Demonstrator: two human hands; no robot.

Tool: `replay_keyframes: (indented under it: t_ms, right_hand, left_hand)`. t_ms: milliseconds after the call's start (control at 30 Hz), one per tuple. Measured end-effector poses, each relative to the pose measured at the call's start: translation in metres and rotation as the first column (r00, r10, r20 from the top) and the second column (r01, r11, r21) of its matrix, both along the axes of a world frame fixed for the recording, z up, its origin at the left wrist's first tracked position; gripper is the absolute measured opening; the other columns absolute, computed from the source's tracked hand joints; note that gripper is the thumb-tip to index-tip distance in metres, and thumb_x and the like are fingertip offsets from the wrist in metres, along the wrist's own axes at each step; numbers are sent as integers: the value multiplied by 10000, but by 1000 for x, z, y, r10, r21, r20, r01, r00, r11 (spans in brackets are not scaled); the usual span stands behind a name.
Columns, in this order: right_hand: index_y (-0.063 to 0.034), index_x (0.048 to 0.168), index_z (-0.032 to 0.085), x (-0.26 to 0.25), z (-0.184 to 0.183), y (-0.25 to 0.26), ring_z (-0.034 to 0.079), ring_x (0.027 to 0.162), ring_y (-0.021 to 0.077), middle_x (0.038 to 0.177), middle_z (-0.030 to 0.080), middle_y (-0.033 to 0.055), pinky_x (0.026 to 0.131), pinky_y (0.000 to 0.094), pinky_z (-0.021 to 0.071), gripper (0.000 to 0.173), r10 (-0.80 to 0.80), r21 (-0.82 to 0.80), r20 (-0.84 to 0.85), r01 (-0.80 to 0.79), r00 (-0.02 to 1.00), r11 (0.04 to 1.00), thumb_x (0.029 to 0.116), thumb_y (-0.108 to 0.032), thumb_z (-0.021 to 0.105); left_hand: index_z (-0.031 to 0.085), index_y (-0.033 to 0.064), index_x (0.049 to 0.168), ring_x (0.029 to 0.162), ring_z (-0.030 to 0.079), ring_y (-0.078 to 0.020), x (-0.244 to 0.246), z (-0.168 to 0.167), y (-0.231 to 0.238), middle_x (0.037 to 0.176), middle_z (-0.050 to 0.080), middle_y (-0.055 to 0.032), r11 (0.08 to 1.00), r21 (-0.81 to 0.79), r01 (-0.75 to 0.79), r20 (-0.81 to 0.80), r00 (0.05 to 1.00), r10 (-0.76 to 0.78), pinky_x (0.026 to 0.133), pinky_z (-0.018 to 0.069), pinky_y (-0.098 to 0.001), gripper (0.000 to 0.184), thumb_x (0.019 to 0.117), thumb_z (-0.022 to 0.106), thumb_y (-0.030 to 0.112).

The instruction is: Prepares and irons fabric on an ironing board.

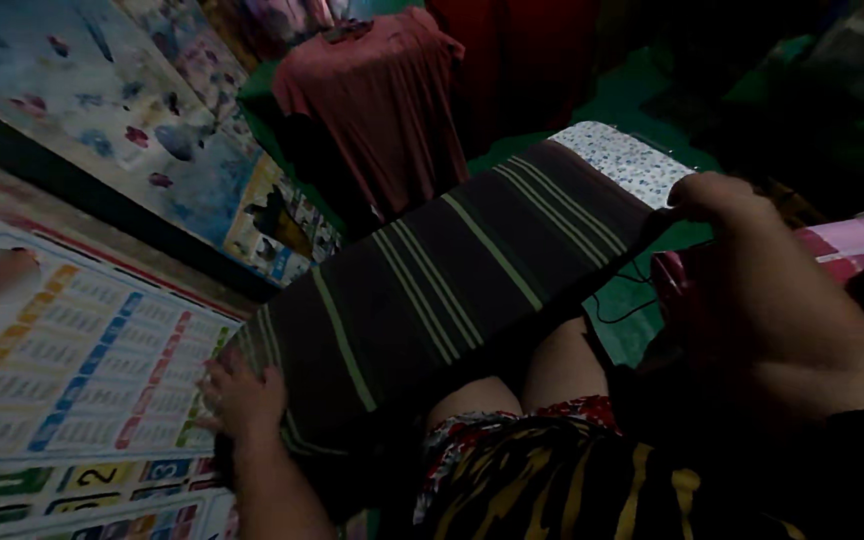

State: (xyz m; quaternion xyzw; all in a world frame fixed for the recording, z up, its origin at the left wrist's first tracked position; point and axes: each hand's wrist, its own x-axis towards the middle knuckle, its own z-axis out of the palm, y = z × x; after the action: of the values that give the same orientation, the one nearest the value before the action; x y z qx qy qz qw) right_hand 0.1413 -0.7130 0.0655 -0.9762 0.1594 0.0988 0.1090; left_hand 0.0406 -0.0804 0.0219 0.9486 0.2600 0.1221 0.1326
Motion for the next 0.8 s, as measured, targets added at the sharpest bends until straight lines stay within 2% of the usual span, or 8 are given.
replay_keyframes:
  t_ms: [67,200,333,467,567,633,733,800]
  right_hand:
    - [61,1280,652,-3,7,11,551,1221,628,1277,608,401,921,830,392,304,21,18,127,-23,992,1000,998,-51,646]
    - [26,1357,619,13,-6,30,536,1243,613,1367,562,371,966,809,388,338,233,76,309,-268,922,961,1062,-135,584]
    - [-16,1396,594,44,-32,51,497,1331,563,1430,548,318,1012,809,357,438,348,16,188,-357,919,934,1055,-290,620]
    - [-30,1442,558,79,-26,70,448,1398,529,1494,504,297,1058,786,321,481,345,-9,205,-351,916,936,1076,-342,569]
    - [-45,1499,509,115,-24,95,392,1467,487,1576,436,259,1102,764,307,519,396,-37,296,-404,869,914,1102,-380,494]
    - [-97,1538,487,140,-36,110,349,1507,452,1616,406,219,1140,751,267,534,413,-14,351,-436,840,900,1111,-416,445]
    - [-174,1564,472,168,-61,111,313,1540,397,1644,395,155,1189,728,187,599,308,62,382,-357,871,932,1102,-534,342]
    - [-149,1559,476,183,-63,105,290,1551,398,1653,379,161,1201,727,153,637,213,99,385,-270,898,958,1097,-559,321]
  left_hand:
    - [342,21,1589,1542,123,-526,13,3,2,1667,205,-285,998,12,63,-6,998,-62,1137,53,-805,593,1088,444,322]
    - [296,33,1607,1544,162,-494,26,-3,17,1669,230,-254,997,-82,3,-72,997,-9,1143,78,-793,696,1083,427,473]
    - [268,56,1621,1550,176,-468,36,-3,20,1679,219,-236,994,-90,-64,-130,990,52,1157,106,-777,748,1065,434,529]
    - [371,-10,1561,1527,263,-449,60,23,12,1615,333,-283,988,-109,-107,-223,971,80,1180,100,-747,758,1067,398,564]
    - [345,52,1595,1547,180,-476,81,12,16,1658,254,-263,992,-126,1,-139,990,-18,1160,42,-780,710,1077,397,535]
    - [337,104,1610,1548,174,-478,89,-2,18,1665,266,-233,996,-92,9,-109,994,-19,1154,35,-788,717,1064,407,563]
    - [340,77,1602,1550,169,-475,93,-4,17,1664,264,-237,994,-85,-63,-108,993,54,1172,45,-761,767,1047,421,599]
    - [335,50,1598,1555,161,-463,94,-5,17,1663,263,-241,988,-97,-119,-107,988,109,1187,44,-741,791,1043,421,608]
